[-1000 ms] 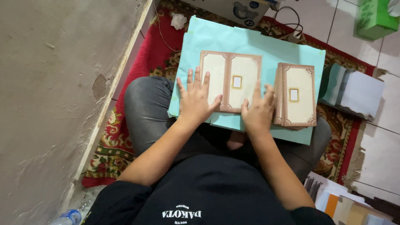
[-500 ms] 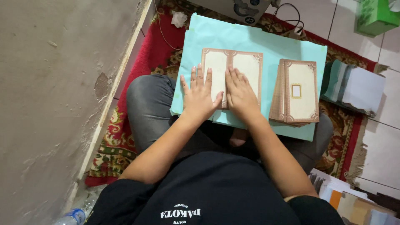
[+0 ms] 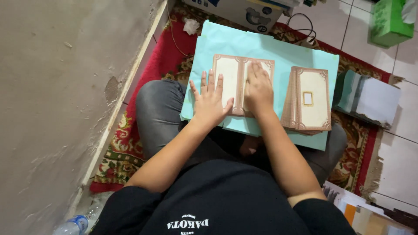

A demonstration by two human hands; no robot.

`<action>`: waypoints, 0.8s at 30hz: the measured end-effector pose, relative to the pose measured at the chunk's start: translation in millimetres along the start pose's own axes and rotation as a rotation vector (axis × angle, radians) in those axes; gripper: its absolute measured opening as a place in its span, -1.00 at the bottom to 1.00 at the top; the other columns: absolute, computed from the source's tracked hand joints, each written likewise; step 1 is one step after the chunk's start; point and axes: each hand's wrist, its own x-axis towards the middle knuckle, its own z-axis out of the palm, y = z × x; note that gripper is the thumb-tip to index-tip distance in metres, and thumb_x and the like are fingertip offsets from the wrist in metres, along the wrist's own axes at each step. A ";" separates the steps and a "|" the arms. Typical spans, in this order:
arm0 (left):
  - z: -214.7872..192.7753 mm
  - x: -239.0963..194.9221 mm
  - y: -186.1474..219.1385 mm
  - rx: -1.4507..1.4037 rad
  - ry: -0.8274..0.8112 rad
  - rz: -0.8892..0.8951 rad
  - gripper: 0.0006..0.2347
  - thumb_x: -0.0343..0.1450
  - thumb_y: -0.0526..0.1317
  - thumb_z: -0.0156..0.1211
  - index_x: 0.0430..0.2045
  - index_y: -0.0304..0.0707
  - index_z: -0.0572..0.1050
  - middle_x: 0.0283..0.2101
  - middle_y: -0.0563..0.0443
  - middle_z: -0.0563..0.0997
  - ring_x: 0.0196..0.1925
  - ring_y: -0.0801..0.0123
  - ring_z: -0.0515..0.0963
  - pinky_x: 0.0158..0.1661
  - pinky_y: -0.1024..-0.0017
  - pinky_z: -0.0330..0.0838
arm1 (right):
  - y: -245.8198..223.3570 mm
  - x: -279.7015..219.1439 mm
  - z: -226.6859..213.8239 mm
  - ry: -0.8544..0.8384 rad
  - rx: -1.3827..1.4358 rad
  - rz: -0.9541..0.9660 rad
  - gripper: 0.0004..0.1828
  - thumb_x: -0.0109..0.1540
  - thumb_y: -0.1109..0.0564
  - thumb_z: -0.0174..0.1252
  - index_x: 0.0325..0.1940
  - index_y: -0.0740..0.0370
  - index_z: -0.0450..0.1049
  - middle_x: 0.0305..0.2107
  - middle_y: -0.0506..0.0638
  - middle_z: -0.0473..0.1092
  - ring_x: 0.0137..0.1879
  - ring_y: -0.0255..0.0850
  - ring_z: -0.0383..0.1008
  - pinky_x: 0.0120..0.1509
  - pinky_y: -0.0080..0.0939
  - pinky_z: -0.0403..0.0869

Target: Pressing down on rectangular cards with both hands to flatten them

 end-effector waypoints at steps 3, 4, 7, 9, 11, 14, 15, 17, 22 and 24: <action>-2.7 -1.7 11.5 0.052 -0.018 -0.016 -0.32 0.45 0.17 -0.01 0.41 -0.31 0.16 0.52 -0.41 -0.02 0.57 -0.23 -0.19 0.32 -0.49 -0.40 | -14.5 -31.6 -16.8 -0.016 -0.031 0.112 -0.28 0.23 0.12 -0.17 0.49 0.38 0.17 0.44 0.27 0.10 0.55 0.11 0.08 0.53 0.12 0.11; -1.0 7.2 17.2 0.048 -0.018 -0.011 -0.32 0.45 0.17 -0.01 0.41 -0.31 0.16 0.52 -0.41 -0.02 0.57 -0.23 -0.19 0.32 -0.49 -0.40 | -10.5 -27.9 -14.0 -0.014 -0.035 0.117 -0.28 0.23 0.12 -0.17 0.49 0.38 0.17 0.44 0.27 0.10 0.55 0.11 0.08 0.53 0.12 0.11; 10.9 23.6 33.5 0.051 -0.074 0.159 -0.46 0.49 0.00 -0.04 0.38 -0.22 0.22 0.47 -0.29 0.16 0.55 -0.15 -0.04 0.37 -0.34 -0.22 | -10.2 -35.8 -13.3 -0.014 -0.070 0.109 -0.27 0.21 0.11 -0.15 0.48 0.37 0.19 0.42 0.27 0.13 0.54 0.10 0.11 0.53 0.09 0.12; 21.9 51.4 37.0 -0.007 -0.140 0.229 -0.49 0.52 -0.01 -0.13 0.41 -0.12 0.19 0.49 -0.17 0.15 0.53 -0.10 0.07 0.35 -0.34 -0.13 | -18.6 -30.9 -25.8 0.034 -0.039 0.088 -0.26 0.17 0.13 -0.14 0.46 0.41 0.20 0.40 0.30 0.16 0.51 0.14 0.15 0.51 0.10 0.15; 43.8 87.7 27.8 -0.020 -0.118 0.238 -0.48 0.52 -0.02 -0.14 0.40 -0.20 0.19 0.49 -0.19 0.14 0.54 -0.09 0.04 0.35 -0.32 -0.09 | -19.1 -28.8 -26.1 0.044 -0.040 0.097 -0.27 0.17 0.15 -0.14 0.45 0.41 0.21 0.39 0.30 0.17 0.51 0.14 0.15 0.51 0.09 0.15; 50.0 116.2 30.8 0.013 -0.149 0.215 -0.46 0.56 0.00 -0.25 0.44 -0.29 0.08 0.53 -0.15 -0.01 0.56 -0.02 -0.15 0.38 -0.27 -0.24 | -26.4 -28.1 -37.6 -0.043 0.045 0.174 -0.24 0.17 0.17 -0.18 0.49 0.36 0.13 0.44 0.24 0.07 0.56 0.09 0.04 0.56 0.11 0.05; 45.6 124.7 33.3 0.069 -0.190 0.187 -0.45 0.59 0.03 -0.35 0.47 -0.29 -0.02 0.56 -0.10 -0.16 0.57 0.03 -0.31 0.42 -0.24 -0.42 | -29.8 -24.6 -43.5 -0.126 0.131 0.236 -0.21 0.17 0.18 -0.20 0.55 0.31 0.04 0.51 0.18 -0.04 0.61 0.04 -0.08 0.61 0.14 -0.04; 37.9 115.5 35.4 0.068 -0.171 0.199 -0.45 0.60 0.02 -0.38 0.48 -0.32 -0.04 0.56 -0.12 -0.20 0.57 0.03 -0.34 0.43 -0.20 -0.44 | -27.5 -26.7 -41.9 -0.109 0.130 0.226 -0.21 0.17 0.19 -0.21 0.54 0.31 0.05 0.50 0.19 -0.03 0.61 0.04 -0.08 0.61 0.15 -0.04; 24.7 46.9 33.7 -0.032 -0.059 0.234 -0.48 0.55 -0.04 -0.20 0.39 -0.36 0.19 0.48 -0.26 0.18 0.54 -0.04 0.07 0.39 -0.20 -0.21 | -13.2 -35.0 -15.8 0.043 -0.001 0.105 -0.27 0.18 0.14 -0.17 0.46 0.38 0.21 0.42 0.26 0.14 0.52 0.12 0.14 0.53 0.10 0.13; 20.1 11.3 30.9 0.034 -0.021 0.323 -0.45 0.52 -0.04 -0.17 0.45 -0.21 0.11 0.51 -0.11 0.14 0.51 0.06 0.14 0.38 -0.04 -0.17 | -9.5 -34.1 -14.3 0.034 -0.035 0.087 -0.25 0.16 0.15 -0.15 0.47 0.38 0.20 0.42 0.28 0.14 0.52 0.13 0.13 0.53 0.10 0.12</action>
